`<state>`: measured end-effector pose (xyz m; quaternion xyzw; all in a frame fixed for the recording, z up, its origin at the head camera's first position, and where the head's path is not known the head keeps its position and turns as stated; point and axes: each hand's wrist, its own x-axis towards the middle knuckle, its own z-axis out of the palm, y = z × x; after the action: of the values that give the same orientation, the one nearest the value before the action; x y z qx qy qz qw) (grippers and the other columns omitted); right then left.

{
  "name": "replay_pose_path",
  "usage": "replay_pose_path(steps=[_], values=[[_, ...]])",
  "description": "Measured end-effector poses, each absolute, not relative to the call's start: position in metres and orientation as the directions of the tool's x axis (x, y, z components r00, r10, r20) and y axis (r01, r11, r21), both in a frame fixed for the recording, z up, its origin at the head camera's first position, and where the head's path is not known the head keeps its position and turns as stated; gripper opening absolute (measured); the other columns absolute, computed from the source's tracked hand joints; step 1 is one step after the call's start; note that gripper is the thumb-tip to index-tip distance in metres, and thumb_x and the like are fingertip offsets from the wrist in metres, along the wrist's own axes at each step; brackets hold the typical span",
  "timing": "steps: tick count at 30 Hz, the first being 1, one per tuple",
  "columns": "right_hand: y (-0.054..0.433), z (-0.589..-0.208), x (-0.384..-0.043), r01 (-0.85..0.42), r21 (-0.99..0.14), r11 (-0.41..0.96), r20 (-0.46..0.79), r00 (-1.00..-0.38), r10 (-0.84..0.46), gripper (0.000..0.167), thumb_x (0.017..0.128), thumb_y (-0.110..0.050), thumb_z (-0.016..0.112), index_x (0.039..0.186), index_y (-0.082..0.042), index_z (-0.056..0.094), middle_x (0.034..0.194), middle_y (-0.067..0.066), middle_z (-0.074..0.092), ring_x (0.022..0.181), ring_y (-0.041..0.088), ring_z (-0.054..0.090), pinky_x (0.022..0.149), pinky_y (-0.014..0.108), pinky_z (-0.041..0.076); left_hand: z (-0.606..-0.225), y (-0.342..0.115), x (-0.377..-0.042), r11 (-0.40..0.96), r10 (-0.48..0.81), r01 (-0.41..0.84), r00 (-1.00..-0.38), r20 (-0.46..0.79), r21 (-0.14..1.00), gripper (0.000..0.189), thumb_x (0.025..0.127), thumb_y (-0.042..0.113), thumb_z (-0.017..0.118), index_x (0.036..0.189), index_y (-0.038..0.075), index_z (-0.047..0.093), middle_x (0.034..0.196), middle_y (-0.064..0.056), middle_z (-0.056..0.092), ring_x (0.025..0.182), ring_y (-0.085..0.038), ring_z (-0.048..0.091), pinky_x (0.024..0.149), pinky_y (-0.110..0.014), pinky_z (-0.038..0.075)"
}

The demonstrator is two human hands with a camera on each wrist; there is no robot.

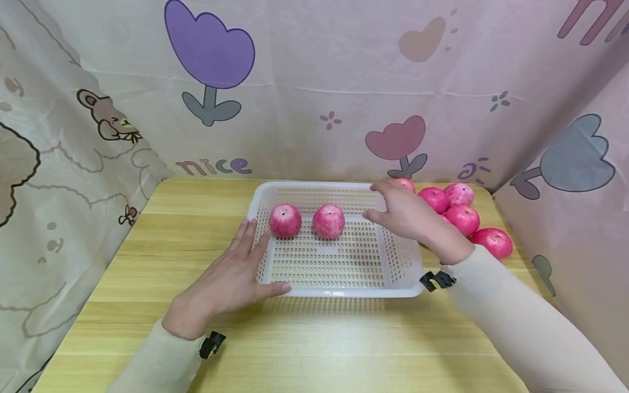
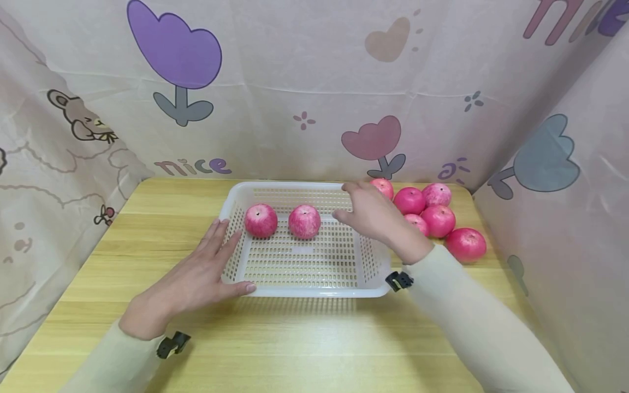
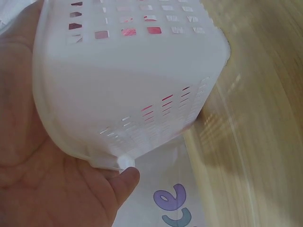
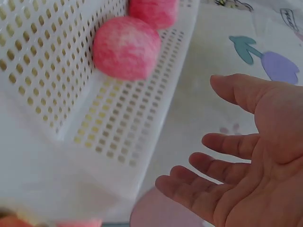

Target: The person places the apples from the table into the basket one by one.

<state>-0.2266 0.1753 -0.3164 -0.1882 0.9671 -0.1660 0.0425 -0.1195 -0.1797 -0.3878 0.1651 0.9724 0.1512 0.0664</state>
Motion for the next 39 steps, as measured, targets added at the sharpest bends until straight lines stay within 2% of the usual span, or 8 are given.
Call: replay_pose_path(steps=[3,8,15,19,24,29,34,39], values=[[0.189,-0.314,-0.22,-0.311,-0.348,0.884,-0.013,-0.942,-0.336,0.07,0.098,-0.037,0.071,0.153,0.001,0.048,0.161,0.025,0.044,0.15,0.044,0.04,0.12,0.066,0.036,-0.387,-0.179,-0.119,0.9,0.34,0.299,-0.937,-0.08,0.317,0.134,0.078,0.099,0.047,0.169,0.004,0.017,0.176,-0.024,-0.007,0.164,-0.04,-0.011,0.127,-0.063,0.021],[0.209,-0.312,-0.209,-0.246,-0.37,0.896,0.014,-0.966,-0.259,0.071,0.098,-0.036,0.072,0.155,-0.001,0.047,0.153,0.025,0.052,0.135,0.046,0.053,0.108,0.069,0.046,-0.387,-0.18,-0.12,0.899,0.34,0.298,-0.937,-0.084,0.32,0.134,0.079,0.098,0.049,0.169,0.004,0.017,0.176,-0.024,-0.007,0.164,-0.04,-0.011,0.127,-0.064,0.021],[0.235,-0.321,-0.197,-0.156,-0.418,0.895,0.08,-0.988,-0.134,0.074,0.099,-0.038,0.072,0.158,-0.004,0.044,0.158,0.026,0.047,0.139,0.052,0.048,0.105,0.076,0.043,-0.386,-0.181,-0.119,0.899,0.338,0.295,-0.937,-0.087,0.324,0.131,0.08,0.095,0.051,0.169,0.005,0.018,0.176,-0.023,-0.007,0.164,-0.039,-0.011,0.127,-0.064,0.022],[0.257,-0.332,-0.193,-0.118,-0.439,0.891,0.109,-0.991,-0.077,0.071,0.1,-0.039,0.071,0.156,-0.003,0.047,0.148,0.028,0.053,0.123,0.051,0.056,0.093,0.072,0.051,-0.386,-0.18,-0.119,0.897,0.343,0.3,-0.936,-0.082,0.324,0.133,0.079,0.098,0.048,0.168,0.004,0.018,0.176,-0.024,-0.008,0.164,-0.04,-0.011,0.126,-0.064,0.022],[0.292,-0.35,-0.191,-0.019,-0.426,0.905,0.101,-0.995,0.027,0.079,0.103,-0.045,0.065,0.158,0.005,0.039,0.15,0.037,0.047,0.128,0.061,0.049,0.097,0.079,0.044,-0.386,-0.179,-0.12,0.898,0.343,0.301,-0.936,-0.083,0.323,0.135,0.078,0.099,0.046,0.168,0.004,0.017,0.176,-0.024,-0.009,0.164,-0.04,-0.011,0.127,-0.064,0.022],[0.33,-0.366,-0.189,0.13,-0.374,0.918,0.047,-0.986,0.159,0.081,0.105,-0.046,0.058,0.159,0.009,0.031,0.155,0.042,0.036,0.136,0.066,0.037,0.105,0.082,0.035,-0.386,-0.179,-0.12,0.897,0.345,0.303,-0.935,-0.082,0.322,0.135,0.078,0.099,0.046,0.168,0.002,0.017,0.176,-0.024,-0.009,0.164,-0.04,-0.011,0.126,-0.063,0.022],[0.358,-0.381,-0.193,0.212,-0.329,0.92,-0.029,-0.976,0.215,0.085,0.103,-0.041,0.062,0.158,0.013,0.027,0.153,0.046,0.03,0.135,0.066,0.031,0.107,0.081,0.032,-0.385,-0.179,-0.12,0.901,0.349,0.313,-0.934,-0.073,0.3,0.136,0.079,0.099,0.045,0.167,-0.001,0.017,0.175,-0.026,-0.007,0.163,-0.042,-0.009,0.128,-0.062,0.02],[0.373,-0.393,-0.195,0.27,-0.291,0.918,-0.107,-0.963,0.249,0.09,0.099,-0.041,0.066,0.156,0.016,0.026,0.149,0.048,0.027,0.13,0.066,0.032,0.102,0.082,0.038,-0.384,-0.179,-0.121,0.903,0.35,0.316,-0.934,-0.074,0.29,0.136,0.079,0.098,0.046,0.167,-0.002,0.018,0.175,-0.026,-0.004,0.164,-0.042,-0.007,0.129,-0.061,0.018]])
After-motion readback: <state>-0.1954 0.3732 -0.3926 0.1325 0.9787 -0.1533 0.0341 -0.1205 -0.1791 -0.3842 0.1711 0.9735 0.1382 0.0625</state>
